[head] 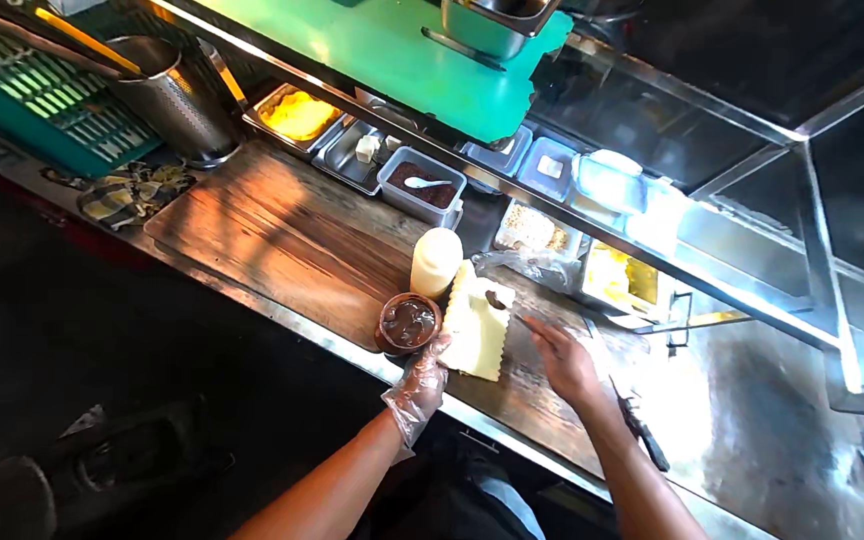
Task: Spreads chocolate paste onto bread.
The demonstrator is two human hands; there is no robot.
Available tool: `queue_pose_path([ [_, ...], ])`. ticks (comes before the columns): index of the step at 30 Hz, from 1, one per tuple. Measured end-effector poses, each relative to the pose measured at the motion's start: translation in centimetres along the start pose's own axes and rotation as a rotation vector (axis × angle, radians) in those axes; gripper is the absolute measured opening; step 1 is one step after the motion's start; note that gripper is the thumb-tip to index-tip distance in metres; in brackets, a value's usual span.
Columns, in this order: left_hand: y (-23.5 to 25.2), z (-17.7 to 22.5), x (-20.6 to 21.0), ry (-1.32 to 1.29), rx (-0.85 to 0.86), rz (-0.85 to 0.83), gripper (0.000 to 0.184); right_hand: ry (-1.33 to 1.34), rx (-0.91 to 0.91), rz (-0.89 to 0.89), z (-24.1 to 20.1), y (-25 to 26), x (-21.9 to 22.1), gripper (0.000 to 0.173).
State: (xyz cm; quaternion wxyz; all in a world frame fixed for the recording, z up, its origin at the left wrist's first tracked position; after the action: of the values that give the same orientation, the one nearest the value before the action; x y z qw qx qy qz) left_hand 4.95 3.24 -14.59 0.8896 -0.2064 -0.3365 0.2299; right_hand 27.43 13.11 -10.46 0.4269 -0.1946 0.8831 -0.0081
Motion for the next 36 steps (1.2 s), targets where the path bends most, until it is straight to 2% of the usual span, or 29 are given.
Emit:
queue_pose_path([
  [3,0.3,0.0,0.0,-0.015,0.007,0.002,0.038,-0.225,-0.158,0.123,1.3,1.4,2.1,0.038],
  [6,0.5,0.7,0.7,-0.019,-0.008,0.025,0.034,-0.263,-0.218,0.112,1.8,-1.5,3.0,0.049],
  [9,0.7,1.4,1.1,0.033,0.003,0.033,0.033,-0.204,-0.205,0.125,1.2,-4.7,3.3,0.038],
  [14,0.5,1.3,1.1,0.032,0.010,0.034,0.033,-0.077,-0.196,0.149,2.3,0.9,3.6,0.040],
  [17,0.7,1.4,1.3,0.041,0.013,0.047,0.033,-0.109,-0.254,0.077,1.9,-0.6,3.8,0.047],
  [20,0.4,1.3,1.3,0.061,0.031,0.049,0.034,-0.219,-0.415,0.171,2.0,-2.1,3.2,0.051],
  [23,0.4,1.2,1.4,0.061,0.067,0.044,0.036,-0.323,-0.568,0.241,4.3,2.1,2.4,0.046],
  [27,-0.4,1.5,1.1,0.065,0.067,0.018,0.039,-0.315,-0.525,0.370,8.1,4.8,0.7,0.046],
  [29,-1.2,1.5,1.0,0.077,0.070,0.034,0.040,-0.289,-0.536,0.388,7.4,4.4,1.0,0.042],
  [32,-1.9,0.7,0.5,0.088,0.069,0.061,0.040,-0.334,-0.516,0.294,5.6,5.0,2.6,0.045],
  [36,-2.3,0.7,0.4,0.097,0.038,0.119,0.039,-0.293,-0.454,0.350,5.5,4.5,2.6,0.043],
])
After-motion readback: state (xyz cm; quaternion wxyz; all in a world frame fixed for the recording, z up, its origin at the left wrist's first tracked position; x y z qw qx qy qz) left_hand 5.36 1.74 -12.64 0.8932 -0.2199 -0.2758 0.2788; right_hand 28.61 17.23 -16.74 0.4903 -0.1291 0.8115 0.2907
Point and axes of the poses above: each hand's wrist, its own y-axis towards the middle knuckle, its own x-axis out of the palm, z = x × y, the point moved 3 cm from there along y, towards the middle knuckle
